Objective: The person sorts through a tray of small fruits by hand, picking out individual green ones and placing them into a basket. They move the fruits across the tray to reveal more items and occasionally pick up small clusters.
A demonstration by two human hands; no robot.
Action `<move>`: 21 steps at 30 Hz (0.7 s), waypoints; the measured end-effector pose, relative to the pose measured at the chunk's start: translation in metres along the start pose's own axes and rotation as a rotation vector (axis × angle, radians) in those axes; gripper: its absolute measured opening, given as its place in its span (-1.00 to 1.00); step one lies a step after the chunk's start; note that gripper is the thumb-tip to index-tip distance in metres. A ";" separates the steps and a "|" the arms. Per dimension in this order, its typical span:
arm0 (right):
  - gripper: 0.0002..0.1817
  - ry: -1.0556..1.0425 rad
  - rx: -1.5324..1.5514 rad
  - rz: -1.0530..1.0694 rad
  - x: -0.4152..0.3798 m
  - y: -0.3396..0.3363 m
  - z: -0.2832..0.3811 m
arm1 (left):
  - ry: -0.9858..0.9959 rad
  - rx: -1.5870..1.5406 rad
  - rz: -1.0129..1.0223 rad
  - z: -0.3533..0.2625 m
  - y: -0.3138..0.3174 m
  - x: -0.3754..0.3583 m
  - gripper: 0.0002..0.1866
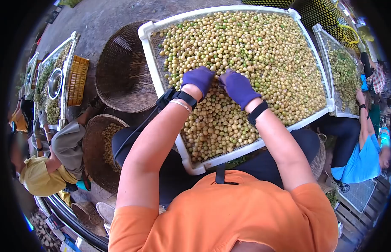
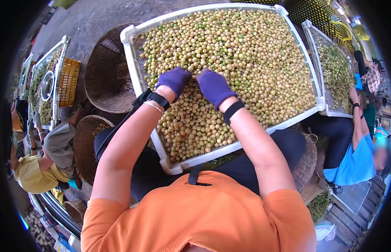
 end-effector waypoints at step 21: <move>-0.80 0.077 0.791 -0.074 -0.005 -0.002 -0.019 | -0.095 -1.041 -0.051 0.044 0.013 -0.009 -0.70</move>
Point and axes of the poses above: each hand's wrist, its own x-axis towards the middle knuckle, its own y-axis out of the palm, z = x × y, the point moved 7 cm from there along x, towards the middle knuckle, and after that the axes turned 14 degrees about z, right-handed, at the moved point
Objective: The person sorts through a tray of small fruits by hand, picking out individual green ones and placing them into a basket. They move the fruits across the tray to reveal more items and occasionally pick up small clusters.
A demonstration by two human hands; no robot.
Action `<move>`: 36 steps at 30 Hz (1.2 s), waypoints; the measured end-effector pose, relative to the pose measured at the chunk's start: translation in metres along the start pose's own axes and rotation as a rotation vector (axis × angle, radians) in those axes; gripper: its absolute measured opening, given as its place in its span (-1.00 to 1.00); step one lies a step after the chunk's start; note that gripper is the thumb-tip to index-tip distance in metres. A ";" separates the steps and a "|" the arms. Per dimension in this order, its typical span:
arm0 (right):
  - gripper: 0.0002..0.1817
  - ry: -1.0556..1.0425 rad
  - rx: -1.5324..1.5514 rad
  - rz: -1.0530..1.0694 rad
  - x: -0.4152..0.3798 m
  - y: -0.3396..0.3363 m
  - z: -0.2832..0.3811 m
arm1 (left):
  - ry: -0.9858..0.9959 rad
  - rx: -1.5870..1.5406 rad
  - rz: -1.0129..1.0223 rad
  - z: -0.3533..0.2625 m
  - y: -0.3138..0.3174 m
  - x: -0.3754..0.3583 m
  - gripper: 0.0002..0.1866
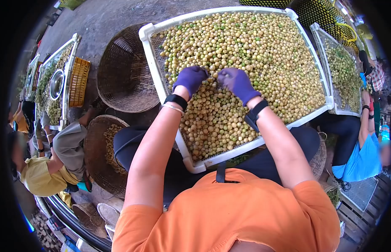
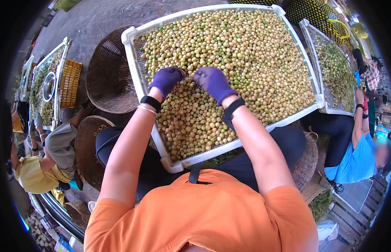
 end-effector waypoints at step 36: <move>-0.70 0.134 0.720 0.096 -0.064 0.026 0.039 | 0.144 -0.654 0.412 -0.026 0.059 -0.080 -0.75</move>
Point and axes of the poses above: each hand's wrist, its own x-axis towards the middle knuckle, its own y-axis out of the palm, z = x × y, the point moved 7 cm from there along x, towards the middle knuckle, and after that the axes turned 14 degrees about z, right-handed, at the moved point
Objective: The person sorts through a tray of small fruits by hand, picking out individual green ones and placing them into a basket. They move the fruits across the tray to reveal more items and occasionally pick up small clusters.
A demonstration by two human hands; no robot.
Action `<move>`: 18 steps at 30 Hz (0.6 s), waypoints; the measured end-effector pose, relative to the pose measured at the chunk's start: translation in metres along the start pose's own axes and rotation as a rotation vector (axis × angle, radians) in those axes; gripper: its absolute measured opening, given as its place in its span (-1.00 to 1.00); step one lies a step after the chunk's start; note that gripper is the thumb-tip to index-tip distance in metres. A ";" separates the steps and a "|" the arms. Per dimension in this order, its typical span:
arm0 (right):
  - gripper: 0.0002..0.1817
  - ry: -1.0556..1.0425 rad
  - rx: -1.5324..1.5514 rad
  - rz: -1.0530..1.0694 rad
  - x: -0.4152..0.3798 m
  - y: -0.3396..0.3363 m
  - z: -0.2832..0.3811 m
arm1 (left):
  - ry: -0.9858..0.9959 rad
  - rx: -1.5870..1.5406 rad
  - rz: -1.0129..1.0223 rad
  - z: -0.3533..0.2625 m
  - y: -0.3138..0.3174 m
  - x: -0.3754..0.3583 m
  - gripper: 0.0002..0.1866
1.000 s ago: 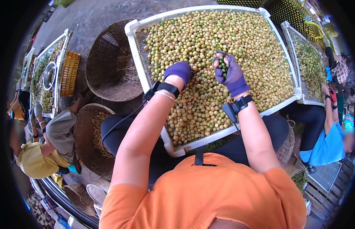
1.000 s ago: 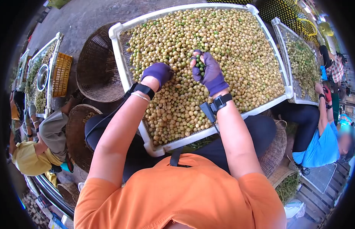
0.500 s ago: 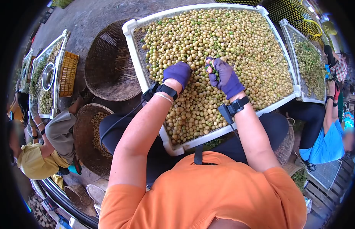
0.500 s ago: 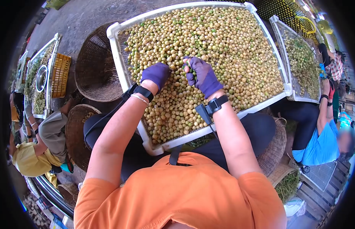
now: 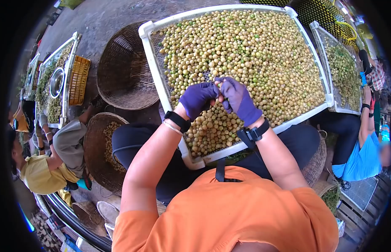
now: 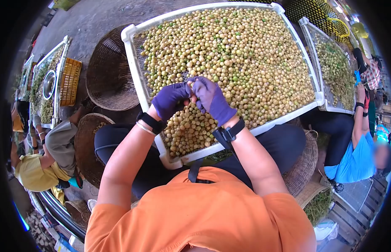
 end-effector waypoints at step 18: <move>-0.81 -0.244 -0.940 -0.196 0.043 -0.053 0.009 | 0.085 0.982 -0.586 -0.004 -0.053 0.003 -0.74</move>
Point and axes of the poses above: each hand's wrist, its own x-axis towards the middle knuckle, its own y-axis out of the palm, z = x × y, the point moved 7 cm from there along x, towards the middle knuckle, and after that the axes turned 14 degrees about z, right-handed, at the moved point
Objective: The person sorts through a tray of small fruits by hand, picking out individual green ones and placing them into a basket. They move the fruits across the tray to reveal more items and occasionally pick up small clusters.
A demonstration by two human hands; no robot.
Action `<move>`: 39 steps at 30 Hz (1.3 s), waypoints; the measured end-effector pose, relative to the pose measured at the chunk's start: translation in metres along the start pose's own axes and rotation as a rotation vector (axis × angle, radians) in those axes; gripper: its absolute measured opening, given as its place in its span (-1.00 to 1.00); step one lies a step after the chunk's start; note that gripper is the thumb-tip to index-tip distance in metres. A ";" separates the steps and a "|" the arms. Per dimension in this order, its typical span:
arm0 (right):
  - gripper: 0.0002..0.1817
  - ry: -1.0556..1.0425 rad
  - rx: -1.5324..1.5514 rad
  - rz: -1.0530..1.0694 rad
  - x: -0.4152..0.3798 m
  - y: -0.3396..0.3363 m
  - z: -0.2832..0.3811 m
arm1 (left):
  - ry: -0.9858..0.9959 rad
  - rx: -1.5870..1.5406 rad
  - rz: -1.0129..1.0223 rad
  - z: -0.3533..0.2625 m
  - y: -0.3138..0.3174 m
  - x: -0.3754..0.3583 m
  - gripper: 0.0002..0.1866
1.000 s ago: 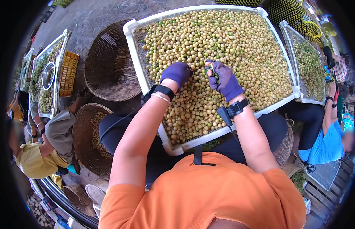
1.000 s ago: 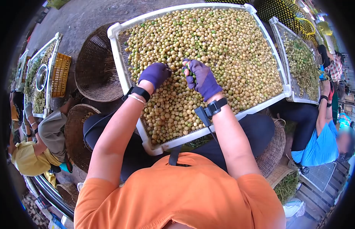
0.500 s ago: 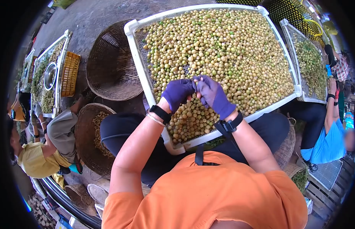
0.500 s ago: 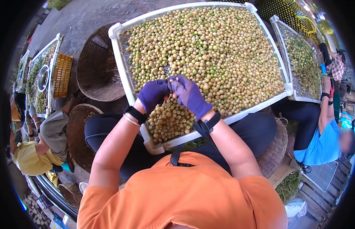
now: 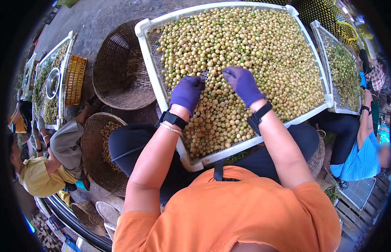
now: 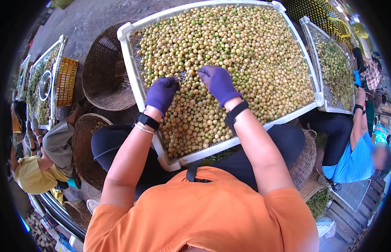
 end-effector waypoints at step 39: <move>-0.81 0.514 0.757 -0.304 -0.223 -0.164 0.003 | 0.009 -0.208 0.148 0.072 0.017 0.017 -0.69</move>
Point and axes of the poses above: each hand's wrist, its own x-axis towards the middle knuckle, its own y-axis out of the palm, z = x × y, the point moved 7 cm from there along x, towards the middle knuckle, and after that the axes turned 14 degrees about z, right-handed, at the moved point
